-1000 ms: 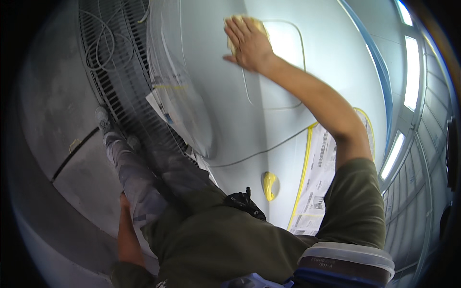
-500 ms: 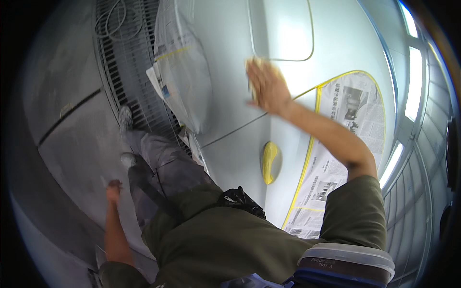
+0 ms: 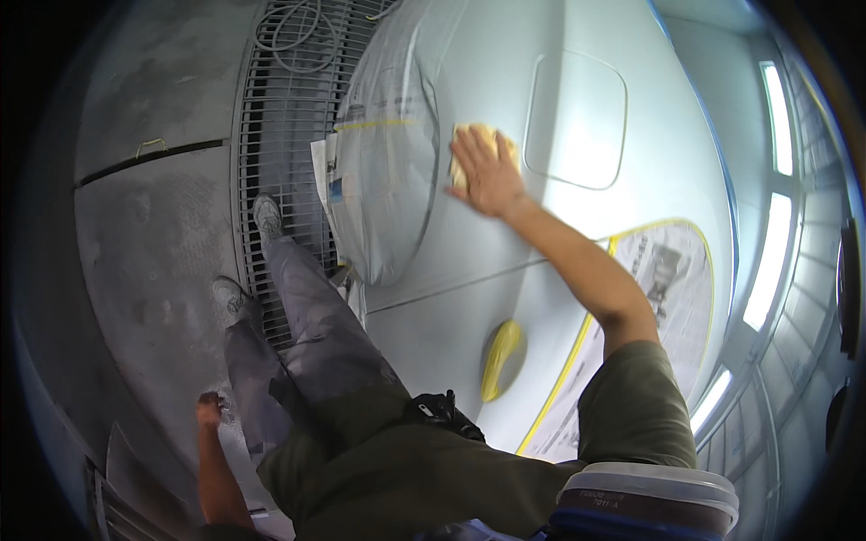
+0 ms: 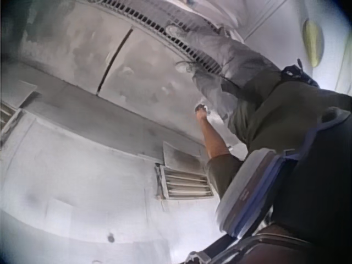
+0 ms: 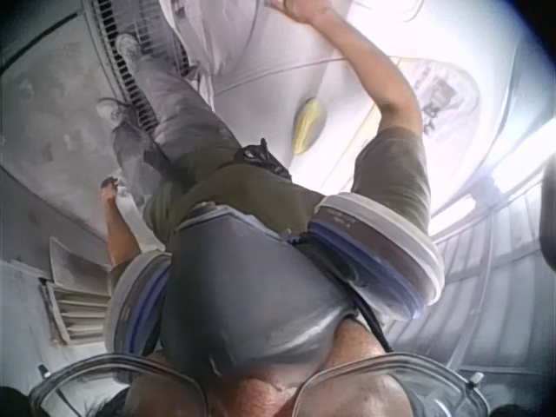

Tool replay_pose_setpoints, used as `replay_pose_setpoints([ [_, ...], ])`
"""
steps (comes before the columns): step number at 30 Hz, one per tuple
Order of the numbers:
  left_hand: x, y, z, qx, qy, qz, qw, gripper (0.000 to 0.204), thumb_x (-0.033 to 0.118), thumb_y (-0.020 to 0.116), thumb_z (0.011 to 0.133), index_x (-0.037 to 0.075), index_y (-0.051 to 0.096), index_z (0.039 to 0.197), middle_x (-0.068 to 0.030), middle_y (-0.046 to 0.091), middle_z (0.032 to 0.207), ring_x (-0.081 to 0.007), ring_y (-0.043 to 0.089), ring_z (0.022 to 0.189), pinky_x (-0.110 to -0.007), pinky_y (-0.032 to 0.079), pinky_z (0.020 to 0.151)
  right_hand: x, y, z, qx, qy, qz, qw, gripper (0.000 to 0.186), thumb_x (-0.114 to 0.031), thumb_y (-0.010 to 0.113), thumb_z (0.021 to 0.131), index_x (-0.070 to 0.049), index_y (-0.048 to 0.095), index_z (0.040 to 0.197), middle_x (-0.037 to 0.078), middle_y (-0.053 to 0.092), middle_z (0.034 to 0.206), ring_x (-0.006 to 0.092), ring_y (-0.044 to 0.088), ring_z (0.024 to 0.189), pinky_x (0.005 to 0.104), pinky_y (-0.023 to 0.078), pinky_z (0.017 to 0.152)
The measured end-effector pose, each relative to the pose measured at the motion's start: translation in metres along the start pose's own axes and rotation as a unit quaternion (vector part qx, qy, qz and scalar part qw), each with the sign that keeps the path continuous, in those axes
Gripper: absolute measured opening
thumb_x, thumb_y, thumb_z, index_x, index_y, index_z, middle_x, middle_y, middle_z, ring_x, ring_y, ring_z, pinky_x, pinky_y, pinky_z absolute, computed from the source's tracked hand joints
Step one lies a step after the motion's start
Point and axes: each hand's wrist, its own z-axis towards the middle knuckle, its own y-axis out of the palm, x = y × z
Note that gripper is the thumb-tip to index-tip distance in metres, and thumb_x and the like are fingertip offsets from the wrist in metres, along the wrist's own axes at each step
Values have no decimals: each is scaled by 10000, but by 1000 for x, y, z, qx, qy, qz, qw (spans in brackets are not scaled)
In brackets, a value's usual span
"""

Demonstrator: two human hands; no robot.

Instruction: The person wipes the rear quarter panel of a silver car with a yellow cloth, then uses a spray gun to apply paint in even strokes. They repeat wiping and spraying on the same panel, moving around the vehicle to cover different areas.

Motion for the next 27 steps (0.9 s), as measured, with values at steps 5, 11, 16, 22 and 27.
replay_pose_setpoints([
  [5,22,40,-63,21,-63,-8,998,280,250,583,987,18,661,1125,-139,749,957,-210,715,750,-333,556,584,95,-28,158,71,85,-2,994,773,-629,354,1016,-117,337,1595,70,240,1695,230,152,1581,546,66,1273],
  [11,84,91,-81,46,34,52,997,293,249,575,1000,27,683,1157,-180,749,1016,-233,723,872,-349,548,721,89,-21,180,-10,-58,-43,997,746,-618,309,1035,-111,380,1577,78,279,1680,237,179,1574,520,79,1279],
  [16,92,91,-73,75,44,225,971,354,287,548,1002,5,700,1153,-217,742,1069,-324,727,975,-400,545,835,31,9,71,-39,-195,-30,980,721,-582,319,1053,-71,409,1554,89,329,1654,248,203,1564,497,94,1286],
  [22,48,50,-25,23,52,117,992,357,321,569,1009,-9,696,1059,-143,740,919,-205,709,788,-352,543,711,-43,36,-67,50,-197,-20,979,715,-574,319,1059,-94,344,1589,69,252,1684,233,158,1573,500,63,1289],
  [27,-11,14,19,-18,128,-44,991,275,230,550,1057,-19,659,1099,-100,735,961,-153,675,797,-301,523,684,-125,53,-150,-111,-132,-34,984,763,-593,294,1056,-117,186,1642,50,111,1725,232,52,1591,495,21,1289],
])
